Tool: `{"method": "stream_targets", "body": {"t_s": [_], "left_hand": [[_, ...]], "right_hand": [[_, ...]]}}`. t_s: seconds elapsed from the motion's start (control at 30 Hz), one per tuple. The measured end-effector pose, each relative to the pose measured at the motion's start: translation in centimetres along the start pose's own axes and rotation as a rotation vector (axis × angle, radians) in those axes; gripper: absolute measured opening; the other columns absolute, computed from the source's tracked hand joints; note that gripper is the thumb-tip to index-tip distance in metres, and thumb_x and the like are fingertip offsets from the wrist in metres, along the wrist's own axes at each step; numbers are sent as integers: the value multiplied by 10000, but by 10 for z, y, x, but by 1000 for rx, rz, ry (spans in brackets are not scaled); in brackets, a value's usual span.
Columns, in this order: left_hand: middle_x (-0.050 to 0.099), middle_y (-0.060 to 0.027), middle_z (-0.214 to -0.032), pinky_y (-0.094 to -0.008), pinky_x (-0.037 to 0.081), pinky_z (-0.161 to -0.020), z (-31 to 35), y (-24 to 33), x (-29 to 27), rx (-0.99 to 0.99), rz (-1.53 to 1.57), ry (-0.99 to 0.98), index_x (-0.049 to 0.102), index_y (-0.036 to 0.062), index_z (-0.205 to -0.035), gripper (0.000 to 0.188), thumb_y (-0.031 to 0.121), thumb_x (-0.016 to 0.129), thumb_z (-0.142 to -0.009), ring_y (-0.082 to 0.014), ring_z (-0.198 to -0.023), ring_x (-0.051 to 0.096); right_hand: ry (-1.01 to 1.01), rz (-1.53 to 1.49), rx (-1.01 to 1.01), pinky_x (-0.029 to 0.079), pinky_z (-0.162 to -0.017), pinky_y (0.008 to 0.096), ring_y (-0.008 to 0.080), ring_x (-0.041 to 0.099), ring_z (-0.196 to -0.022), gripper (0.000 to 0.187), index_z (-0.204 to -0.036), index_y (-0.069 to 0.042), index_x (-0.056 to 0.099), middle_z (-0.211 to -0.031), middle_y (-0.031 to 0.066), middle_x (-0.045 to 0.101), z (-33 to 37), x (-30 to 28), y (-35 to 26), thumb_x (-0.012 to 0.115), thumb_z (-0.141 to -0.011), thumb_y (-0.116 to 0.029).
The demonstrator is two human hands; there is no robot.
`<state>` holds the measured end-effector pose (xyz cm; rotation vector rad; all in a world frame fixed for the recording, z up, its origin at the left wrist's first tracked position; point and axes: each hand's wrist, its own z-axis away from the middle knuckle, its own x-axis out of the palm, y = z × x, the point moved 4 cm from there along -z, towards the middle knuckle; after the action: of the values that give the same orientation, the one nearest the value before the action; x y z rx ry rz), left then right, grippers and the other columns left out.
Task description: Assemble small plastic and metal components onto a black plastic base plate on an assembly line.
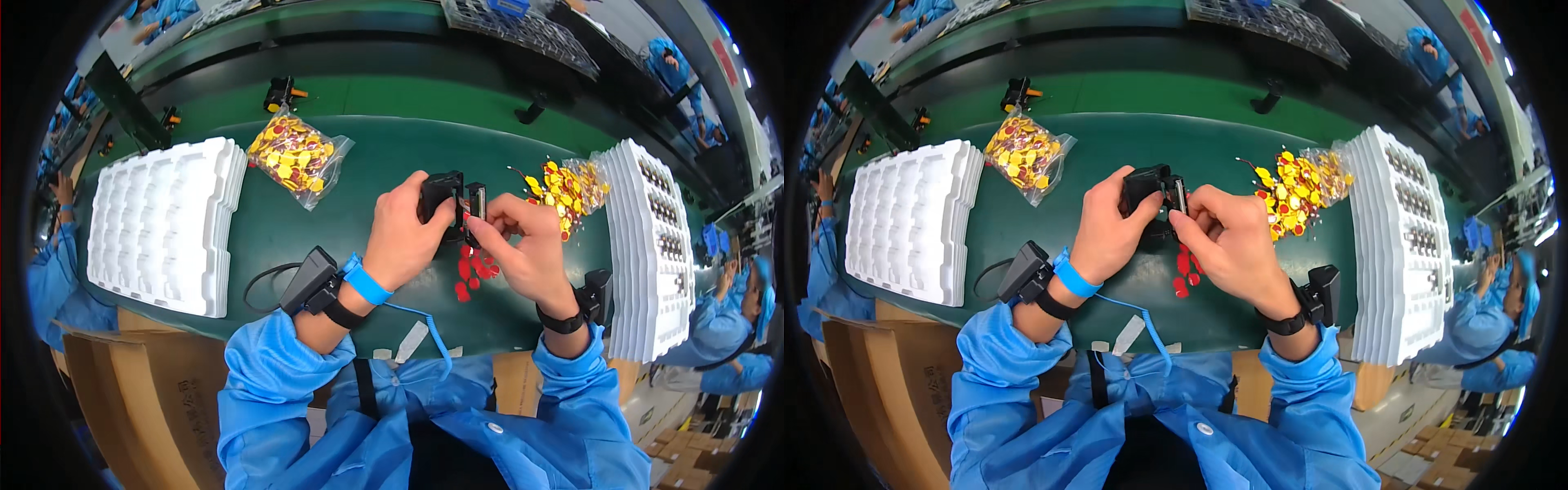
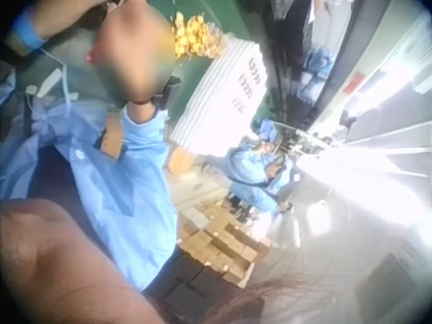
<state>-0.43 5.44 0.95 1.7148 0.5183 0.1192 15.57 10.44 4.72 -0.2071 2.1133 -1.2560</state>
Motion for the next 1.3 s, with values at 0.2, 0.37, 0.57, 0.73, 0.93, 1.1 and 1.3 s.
{"method": "stream_targets", "body": {"t_s": [0.2,0.37,0.57,0.73,0.93,1.1,1.3], "left_hand": [[558,-60,-627,-287,369,-499,2,-4,-2,23,11,20,585,-52,-905,213,141,672,-881,-82,-556,458],[597,-203,-632,-404,449,-520,1,4,-2,43,-5,34,536,-46,-821,239,160,645,-877,-341,-547,612],[599,-198,-630,-394,447,-516,0,-1,0,32,-17,25,538,-42,-816,234,156,640,-888,-334,-543,613],[594,-197,-628,-393,443,-514,4,1,6,46,-39,38,534,-40,-817,241,160,649,-887,-331,-543,612],[581,-190,-621,-381,427,-502,4,-4,7,65,-3,13,530,-39,-819,255,172,648,-901,-306,-521,587],[556,-167,-606,-362,402,-494,3,-6,6,47,29,29,542,-45,-826,251,171,626,-923,-233,-495,531],[552,-167,-606,-363,407,-509,0,-15,4,-72,160,-15,538,-45,-829,254,176,616,-927,-227,-507,530]], "right_hand": [[-68,-9,82,334,-444,223,37,478,-484,208,-733,29,575,-544,10,550,-14,5,19,700,-870,-66],[-93,-63,69,355,-453,216,41,511,-504,211,-738,29,586,-558,4,560,-18,6,24,703,-878,-77],[-111,-347,254,452,-473,213,80,609,-528,198,-742,16,601,-594,18,600,-16,5,32,691,-895,-71],[-131,-567,297,460,-462,214,80,579,-485,191,-755,13,609,-585,19,590,-15,9,44,671,-914,-71],[-115,-389,237,505,-480,231,83,583,-490,189,-758,19,618,-585,30,593,-13,11,45,668,-919,-65],[-149,-595,294,520,-497,229,89,601,-505,175,-767,24,622,-597,34,604,-11,10,44,669,-917,-52],[-152,-613,312,523,-505,225,88,614,-528,165,-786,27,624,-620,34,617,-7,13,44,666,-922,-57]]}}
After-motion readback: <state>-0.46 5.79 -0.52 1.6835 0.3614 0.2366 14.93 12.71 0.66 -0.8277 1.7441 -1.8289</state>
